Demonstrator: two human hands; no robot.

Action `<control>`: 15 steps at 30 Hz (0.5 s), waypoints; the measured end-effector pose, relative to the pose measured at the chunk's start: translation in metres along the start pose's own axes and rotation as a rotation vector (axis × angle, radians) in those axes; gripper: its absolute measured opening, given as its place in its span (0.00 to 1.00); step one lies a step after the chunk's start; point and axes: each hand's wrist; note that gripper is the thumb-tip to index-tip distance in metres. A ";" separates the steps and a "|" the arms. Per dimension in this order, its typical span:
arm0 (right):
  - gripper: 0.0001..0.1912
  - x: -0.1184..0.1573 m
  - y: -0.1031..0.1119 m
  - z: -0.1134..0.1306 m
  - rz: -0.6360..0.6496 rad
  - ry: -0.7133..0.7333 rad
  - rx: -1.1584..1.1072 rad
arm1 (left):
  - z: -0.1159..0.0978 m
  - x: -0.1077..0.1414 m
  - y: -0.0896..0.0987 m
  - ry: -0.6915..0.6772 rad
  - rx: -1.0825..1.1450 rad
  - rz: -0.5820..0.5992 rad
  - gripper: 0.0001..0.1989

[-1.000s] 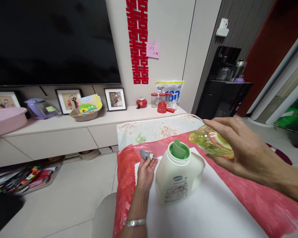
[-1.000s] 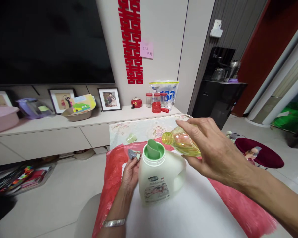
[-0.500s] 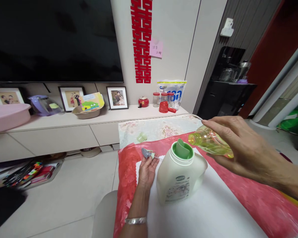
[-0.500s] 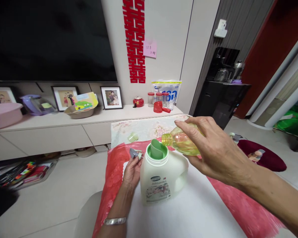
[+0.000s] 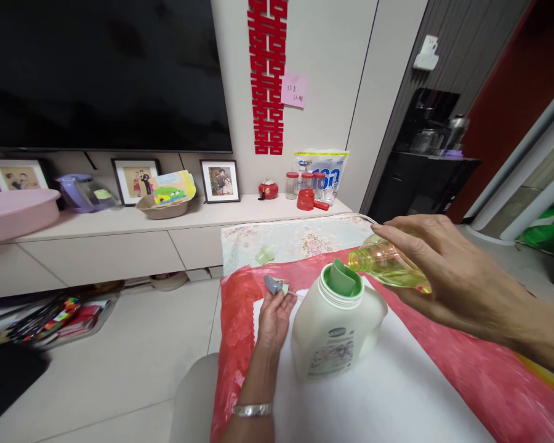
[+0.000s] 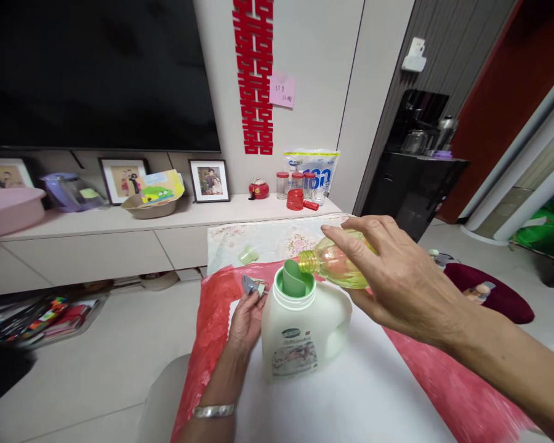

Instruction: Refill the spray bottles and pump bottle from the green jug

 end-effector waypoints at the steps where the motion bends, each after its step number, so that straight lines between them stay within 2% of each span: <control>1: 0.25 0.000 0.000 0.000 -0.001 0.001 -0.002 | 0.000 0.000 0.000 0.000 0.000 0.003 0.14; 15: 0.27 -0.002 -0.001 -0.002 0.023 0.013 0.009 | 0.001 -0.001 -0.001 -0.006 -0.002 0.007 0.14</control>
Point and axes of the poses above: each hand's wrist, its own x-axis away from the middle knuckle, its own y-axis out of the back of the hand, z = x × y, and after that the axes turned 6 degrees about -y, right-handed
